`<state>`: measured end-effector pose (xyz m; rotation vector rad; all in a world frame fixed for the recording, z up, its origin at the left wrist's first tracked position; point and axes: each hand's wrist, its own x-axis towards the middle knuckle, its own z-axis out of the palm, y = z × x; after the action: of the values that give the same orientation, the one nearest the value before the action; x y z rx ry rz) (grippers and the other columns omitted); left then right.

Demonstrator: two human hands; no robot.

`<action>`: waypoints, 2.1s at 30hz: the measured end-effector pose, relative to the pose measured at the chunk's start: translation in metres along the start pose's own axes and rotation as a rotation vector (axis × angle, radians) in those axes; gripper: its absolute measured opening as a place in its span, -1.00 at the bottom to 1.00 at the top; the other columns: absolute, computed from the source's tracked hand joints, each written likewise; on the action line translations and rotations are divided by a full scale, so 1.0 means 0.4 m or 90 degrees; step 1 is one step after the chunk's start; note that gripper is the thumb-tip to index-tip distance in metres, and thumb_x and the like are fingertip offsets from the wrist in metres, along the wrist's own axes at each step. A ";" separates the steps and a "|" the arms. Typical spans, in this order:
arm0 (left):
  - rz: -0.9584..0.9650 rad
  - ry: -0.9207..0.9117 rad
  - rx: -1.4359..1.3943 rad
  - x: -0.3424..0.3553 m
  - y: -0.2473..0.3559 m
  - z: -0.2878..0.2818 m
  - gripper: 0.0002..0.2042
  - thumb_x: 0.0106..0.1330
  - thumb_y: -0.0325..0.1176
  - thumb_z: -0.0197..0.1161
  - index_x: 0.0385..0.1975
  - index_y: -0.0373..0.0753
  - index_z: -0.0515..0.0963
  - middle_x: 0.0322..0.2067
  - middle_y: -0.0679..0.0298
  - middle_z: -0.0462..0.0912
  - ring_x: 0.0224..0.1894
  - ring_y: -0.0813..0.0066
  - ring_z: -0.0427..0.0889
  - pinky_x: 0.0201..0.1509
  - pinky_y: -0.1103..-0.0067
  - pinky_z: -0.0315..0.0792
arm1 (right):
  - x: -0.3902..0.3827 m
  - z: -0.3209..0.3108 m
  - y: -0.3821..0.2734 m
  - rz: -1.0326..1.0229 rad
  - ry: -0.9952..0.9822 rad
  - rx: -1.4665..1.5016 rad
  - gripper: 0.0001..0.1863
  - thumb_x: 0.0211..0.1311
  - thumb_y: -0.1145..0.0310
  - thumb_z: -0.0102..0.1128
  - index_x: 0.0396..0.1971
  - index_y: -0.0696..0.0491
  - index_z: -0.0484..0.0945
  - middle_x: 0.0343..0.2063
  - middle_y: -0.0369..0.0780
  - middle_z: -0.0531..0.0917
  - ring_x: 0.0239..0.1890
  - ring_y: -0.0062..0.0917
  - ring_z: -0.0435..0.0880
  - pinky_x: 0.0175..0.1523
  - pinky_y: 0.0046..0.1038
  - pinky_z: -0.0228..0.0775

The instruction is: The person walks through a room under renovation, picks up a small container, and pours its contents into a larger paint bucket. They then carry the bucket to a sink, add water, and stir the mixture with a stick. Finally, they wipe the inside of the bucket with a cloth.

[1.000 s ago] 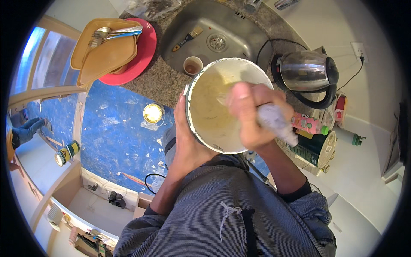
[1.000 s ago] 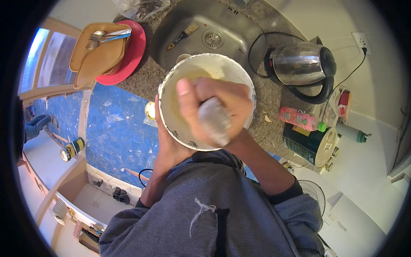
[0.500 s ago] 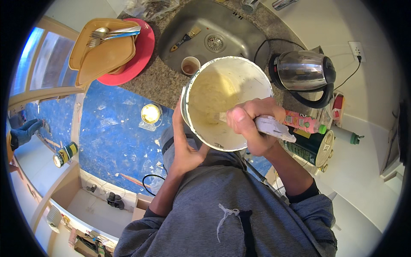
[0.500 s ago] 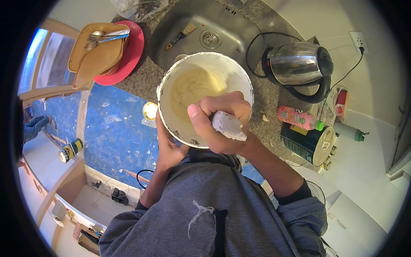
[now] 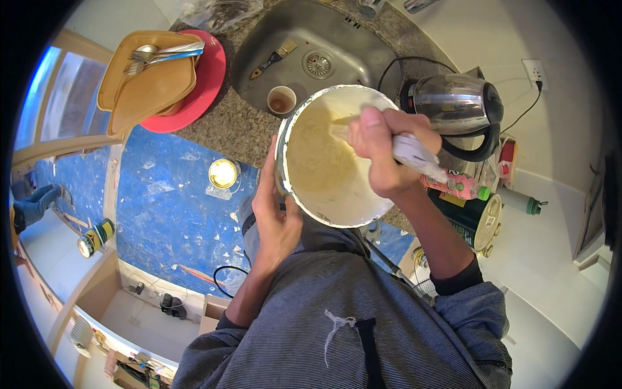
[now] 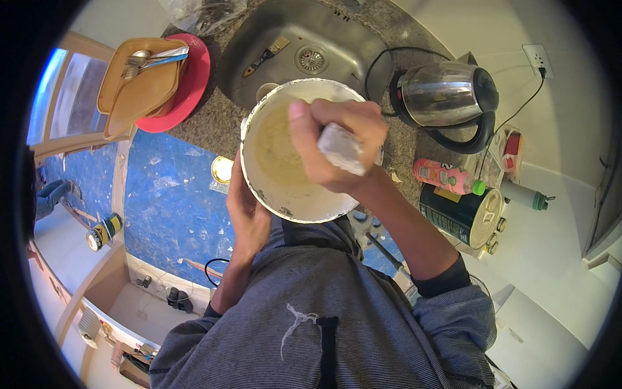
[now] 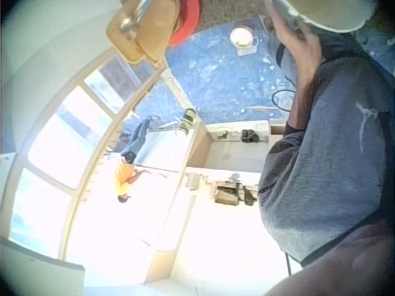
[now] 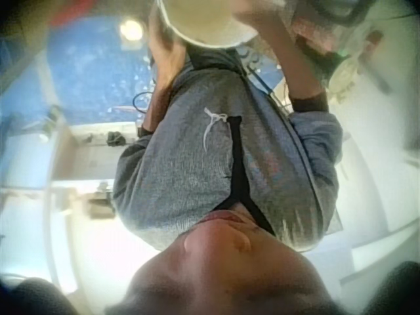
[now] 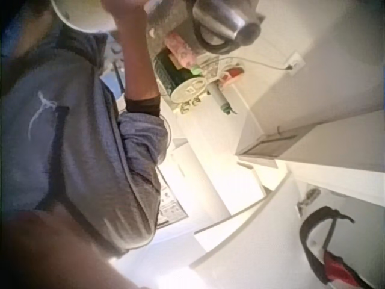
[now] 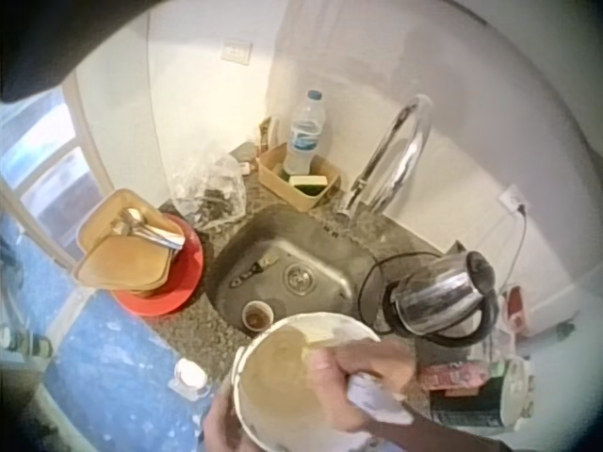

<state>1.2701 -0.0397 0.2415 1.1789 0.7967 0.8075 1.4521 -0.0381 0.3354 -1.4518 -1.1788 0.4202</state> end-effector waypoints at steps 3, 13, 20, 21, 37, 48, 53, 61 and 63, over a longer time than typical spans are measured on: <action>-0.018 -0.007 0.004 0.006 0.014 0.004 -0.28 0.17 -0.85 -0.10 0.43 -0.39 0.08 0.42 -0.03 0.17 0.45 0.27 0.19 0.44 0.39 0.18 | 0.018 0.053 0.002 -0.088 0.017 -0.012 -0.61 0.11 0.60 0.24 -0.84 0.09 0.32 -0.87 -0.32 0.26 -0.86 -0.63 0.28 -0.70 -0.50 0.06; 0.200 0.186 0.333 -0.014 -0.030 0.046 -0.19 0.18 -0.48 0.34 0.45 -0.34 0.08 0.15 0.01 0.33 0.10 0.23 0.41 0.11 0.45 0.34 | -0.014 0.056 -0.024 0.028 0.002 0.148 -0.65 0.06 0.66 0.22 -0.83 0.12 0.35 -0.87 -0.33 0.33 -0.85 -0.67 0.29 -0.69 -0.52 0.08; 0.096 0.197 0.180 -0.019 -0.079 0.046 -0.18 0.09 -0.50 0.40 0.43 -0.28 0.19 -0.02 0.09 0.28 0.01 0.23 0.36 0.14 0.41 0.29 | -0.025 -0.014 -0.034 0.127 -0.031 0.108 -0.61 0.13 0.61 0.22 -0.84 0.11 0.34 -0.86 -0.33 0.30 -0.84 -0.68 0.29 -0.68 -0.51 0.12; 0.087 0.179 0.209 -0.023 -0.070 0.040 -0.19 0.09 -0.51 0.39 0.42 -0.28 0.20 -0.02 0.09 0.28 0.01 0.23 0.36 0.13 0.41 0.29 | -0.018 -0.024 -0.027 0.112 -0.031 0.081 -0.61 0.13 0.61 0.22 -0.84 0.11 0.33 -0.86 -0.33 0.30 -0.83 -0.68 0.30 -0.68 -0.51 0.12; 0.120 0.174 0.341 -0.002 -0.010 0.050 -0.20 0.11 -0.56 0.36 0.43 -0.24 0.19 0.00 0.03 0.26 0.01 0.18 0.39 0.11 0.39 0.33 | -0.060 0.003 -0.054 0.070 -0.157 0.109 -0.59 0.29 0.62 0.02 -0.79 0.13 0.28 -0.83 -0.29 0.42 -0.78 -0.64 0.35 -0.63 -0.48 0.13; 0.135 0.117 0.404 -0.006 0.019 0.025 -0.18 0.04 -0.61 0.35 0.42 -0.23 0.23 -0.04 0.05 0.29 -0.02 0.18 0.38 0.11 0.38 0.33 | 0.014 0.021 0.001 0.012 -0.019 0.039 -0.60 0.10 0.58 0.24 -0.84 0.09 0.29 -0.88 -0.34 0.24 -0.84 -0.69 0.23 -0.69 -0.50 0.10; 0.158 0.128 0.384 -0.002 0.004 0.028 -0.20 0.06 -0.61 0.34 0.41 -0.23 0.25 -0.06 0.05 0.31 -0.03 0.20 0.40 0.07 0.40 0.36 | 0.036 0.087 0.002 -0.130 0.013 0.024 -0.59 0.08 0.57 0.26 -0.84 0.09 0.27 -0.87 -0.33 0.20 -0.85 -0.65 0.18 -0.70 -0.51 0.01; 0.157 0.154 0.401 0.006 0.009 0.043 -0.27 0.17 -0.51 0.35 0.41 -0.24 0.25 -0.01 0.06 0.32 -0.08 0.24 0.46 0.02 0.41 0.39 | 0.027 0.122 -0.034 -0.060 -0.024 0.141 -0.61 0.11 0.53 0.25 -0.83 0.09 0.30 -0.87 -0.32 0.22 -0.82 -0.68 0.19 -0.67 -0.49 0.04; 0.173 0.139 0.424 0.009 0.020 0.044 -0.28 0.20 -0.48 0.36 0.41 -0.23 0.24 0.02 0.06 0.31 -0.06 0.27 0.47 0.03 0.43 0.40 | 0.010 0.133 -0.036 -0.038 -0.026 0.197 -0.64 0.14 0.52 0.22 -0.81 0.10 0.34 -0.87 -0.31 0.25 -0.81 -0.68 0.19 -0.64 -0.48 0.05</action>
<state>1.2862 -0.0433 0.2522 1.8408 1.1514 0.9349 1.4052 -0.0088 0.3350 -1.1429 -1.1310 0.5664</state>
